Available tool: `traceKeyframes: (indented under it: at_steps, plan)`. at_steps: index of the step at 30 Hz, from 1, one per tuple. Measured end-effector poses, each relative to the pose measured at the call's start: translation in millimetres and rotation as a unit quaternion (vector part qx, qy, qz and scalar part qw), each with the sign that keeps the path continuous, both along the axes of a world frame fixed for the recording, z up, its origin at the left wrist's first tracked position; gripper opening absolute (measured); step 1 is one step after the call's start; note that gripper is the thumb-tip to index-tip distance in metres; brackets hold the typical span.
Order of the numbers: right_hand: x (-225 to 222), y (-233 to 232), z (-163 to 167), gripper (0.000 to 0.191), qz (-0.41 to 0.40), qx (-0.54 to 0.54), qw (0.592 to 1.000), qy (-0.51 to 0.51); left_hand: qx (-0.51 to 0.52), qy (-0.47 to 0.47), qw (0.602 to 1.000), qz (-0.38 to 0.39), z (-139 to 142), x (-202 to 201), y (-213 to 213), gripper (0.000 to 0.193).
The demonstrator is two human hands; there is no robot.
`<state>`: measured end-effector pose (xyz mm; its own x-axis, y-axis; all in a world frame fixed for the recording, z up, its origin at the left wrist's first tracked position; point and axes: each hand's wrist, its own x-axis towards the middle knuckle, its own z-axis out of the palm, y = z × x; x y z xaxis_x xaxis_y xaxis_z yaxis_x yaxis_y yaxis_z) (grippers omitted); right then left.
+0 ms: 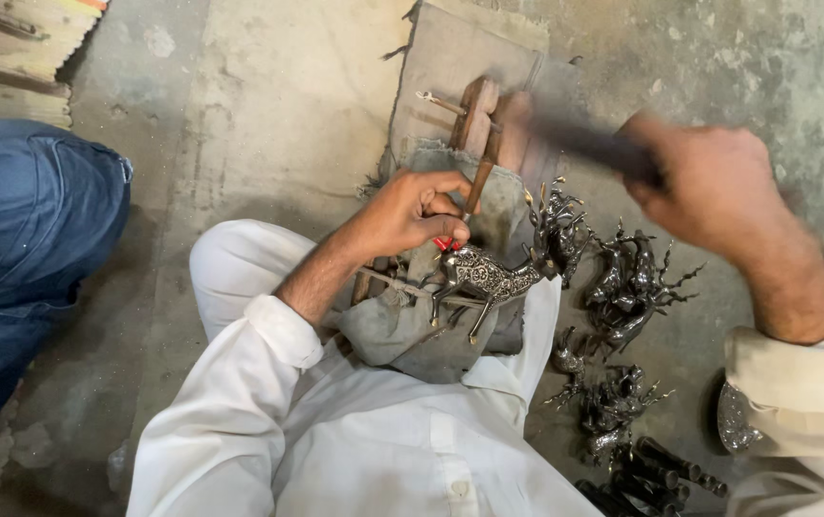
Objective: The person sits on the floor and uses a hammer and a small metal punch to emboss a pattern onto a silver-colored metal deer figurine. They repeatedly strike the punch against the figurine's body and legs while holding it steady on a padded block, occasionally repositioning the figurine to work on different areas.
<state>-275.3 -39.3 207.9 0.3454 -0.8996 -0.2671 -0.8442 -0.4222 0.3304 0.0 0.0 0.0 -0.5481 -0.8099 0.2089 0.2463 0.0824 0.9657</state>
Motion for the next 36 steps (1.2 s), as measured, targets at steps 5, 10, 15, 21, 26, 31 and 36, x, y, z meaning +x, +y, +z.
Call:
traceKeyframes:
  at_steps: [5,10,15,21,26,31,36]
  plan:
    - [-6.5,5.7,-1.2,0.024,0.024,-0.022,0.994,-0.105,-0.051,-0.014,0.998,0.015,-0.2,-0.1,0.9,0.022]
    - [-6.8,9.9,-2.6,0.023,0.027,-0.049,0.998,-0.038,-0.03,-0.05,0.998,0.038,9.3,1.4,3.3,0.024]
    - [-2.6,19.5,-0.5,0.031,0.059,-0.048,0.997,0.029,-0.062,-0.057,0.994,0.063,10.3,3.4,10.0,0.023]
    - [5.0,30.1,4.5,0.03,0.094,-0.085,0.989,-0.078,-0.074,-0.047,0.994,0.06,9.4,5.7,13.2,0.02]
    - [10.6,37.3,11.5,0.029,0.003,-0.092,0.987,-0.131,-0.07,-0.089,0.988,0.103,12.0,1.8,14.3,0.026]
    - [11.2,48.1,7.5,0.033,0.053,-0.126,0.983,-0.122,-0.142,-0.093,0.98,0.106,10.1,2.8,18.6,0.023]
    - [9.0,50.2,2.2,0.032,0.109,-0.119,0.985,-0.065,-0.121,-0.093,0.983,0.098,13.7,4.0,22.2,0.021]
